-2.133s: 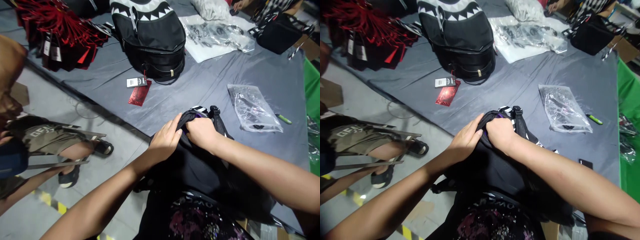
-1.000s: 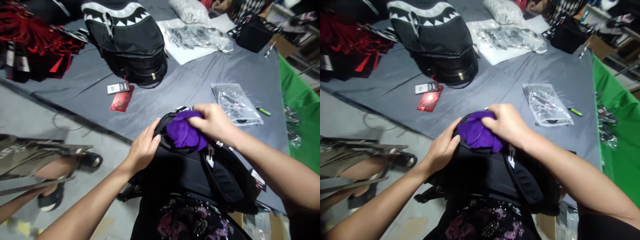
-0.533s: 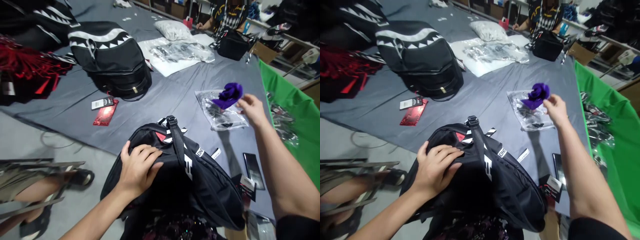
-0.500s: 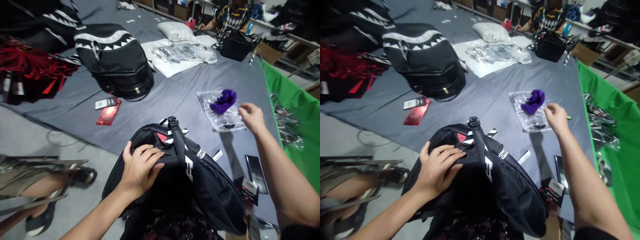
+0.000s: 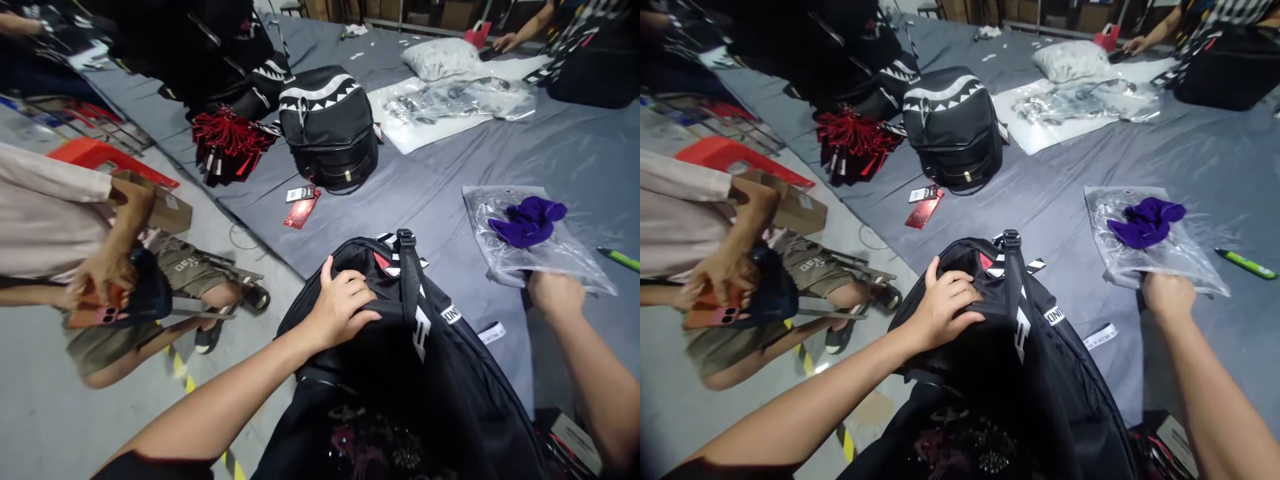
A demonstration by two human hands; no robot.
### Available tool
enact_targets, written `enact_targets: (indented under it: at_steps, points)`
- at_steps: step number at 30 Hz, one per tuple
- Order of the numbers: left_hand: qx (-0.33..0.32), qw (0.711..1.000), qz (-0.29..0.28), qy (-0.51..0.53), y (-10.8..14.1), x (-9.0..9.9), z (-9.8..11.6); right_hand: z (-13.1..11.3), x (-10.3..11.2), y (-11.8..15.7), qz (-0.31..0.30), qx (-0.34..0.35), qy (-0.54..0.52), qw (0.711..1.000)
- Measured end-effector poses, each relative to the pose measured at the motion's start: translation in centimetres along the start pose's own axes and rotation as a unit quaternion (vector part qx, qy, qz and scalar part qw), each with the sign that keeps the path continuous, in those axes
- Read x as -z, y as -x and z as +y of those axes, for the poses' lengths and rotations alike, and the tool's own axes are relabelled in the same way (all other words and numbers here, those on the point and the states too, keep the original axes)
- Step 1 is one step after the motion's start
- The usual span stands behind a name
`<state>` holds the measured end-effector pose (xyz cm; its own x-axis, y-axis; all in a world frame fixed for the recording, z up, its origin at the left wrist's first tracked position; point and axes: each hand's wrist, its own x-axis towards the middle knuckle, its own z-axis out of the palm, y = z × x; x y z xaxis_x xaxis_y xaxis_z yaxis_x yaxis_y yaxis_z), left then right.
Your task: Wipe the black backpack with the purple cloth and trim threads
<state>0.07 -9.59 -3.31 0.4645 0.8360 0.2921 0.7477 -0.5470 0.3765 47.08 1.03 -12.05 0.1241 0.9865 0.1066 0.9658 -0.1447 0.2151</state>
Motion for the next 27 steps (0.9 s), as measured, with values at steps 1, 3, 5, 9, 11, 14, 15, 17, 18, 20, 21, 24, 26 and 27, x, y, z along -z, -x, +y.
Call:
enact_targets:
  at_steps: [1, 3, 5, 9, 11, 14, 15, 17, 18, 20, 21, 24, 26, 27]
  points:
    - [-0.001, 1.000, -0.002, -0.001, 0.0, 0.1, 0.1, -0.2, 0.2, 0.4, -0.001, 0.003, 0.000, 1.000]
    - [-0.004, 1.000, 0.000, -0.007, -0.1, 0.1, 0.1, -0.8, 0.5, 1.2, 0.003, 0.011, -0.008, 1.000]
    - [-0.014, 1.000, 0.005, -0.018, -0.1, 0.1, 0.0, -1.1, 0.5, 1.7, 0.008, 0.000, -0.020, 1.000]
    - [-0.038, 0.999, 0.016, -0.035, -0.1, -0.1, -0.2, -1.0, 0.6, 2.3, 0.002, -0.001, -0.056, 0.998]
    - [-0.041, 0.998, 0.019, -0.038, 0.0, -0.1, -0.1, -0.8, 0.9, 2.6, -0.020, 0.031, -0.082, 0.996]
    - [-0.039, 0.998, 0.018, -0.041, 0.1, 0.0, 0.0, -0.4, 1.5, 2.9, -0.047, 0.066, -0.114, 0.990]
    - [-0.037, 0.998, 0.016, -0.041, 0.1, 0.0, 0.0, -0.2, 1.7, 3.0, -0.051, 0.066, -0.119, 0.989]
    - [-0.035, 0.998, 0.013, -0.042, 0.0, 0.1, 0.1, -0.1, 2.0, 3.3, -0.050, 0.053, -0.122, 0.990]
    - [-0.034, 0.998, 0.013, -0.041, 0.0, 0.1, 0.1, -0.2, 2.1, 3.5, -0.049, 0.045, -0.122, 0.990]
    - [-0.031, 0.999, 0.012, -0.039, 0.0, 0.2, 0.1, -0.6, 2.1, 4.1, -0.047, 0.034, -0.125, 0.990]
    - [-0.029, 0.999, 0.011, -0.037, 0.0, 0.2, 0.1, -0.8, 2.0, 4.3, -0.048, 0.032, -0.129, 0.990]
    - [-0.024, 0.999, 0.009, -0.030, 0.1, 0.3, 0.2, -1.2, 1.9, 4.5, -0.063, 0.033, -0.153, 0.986]
    - [-0.022, 0.999, 0.006, -0.031, 0.1, 0.4, 0.4, -0.9, 2.1, 4.1, -0.082, 0.045, -0.172, 0.981]
    - [-0.021, 0.999, 0.006, -0.032, 0.1, 0.4, 0.4, -0.7, 2.3, 3.9, -0.093, 0.054, -0.181, 0.978]
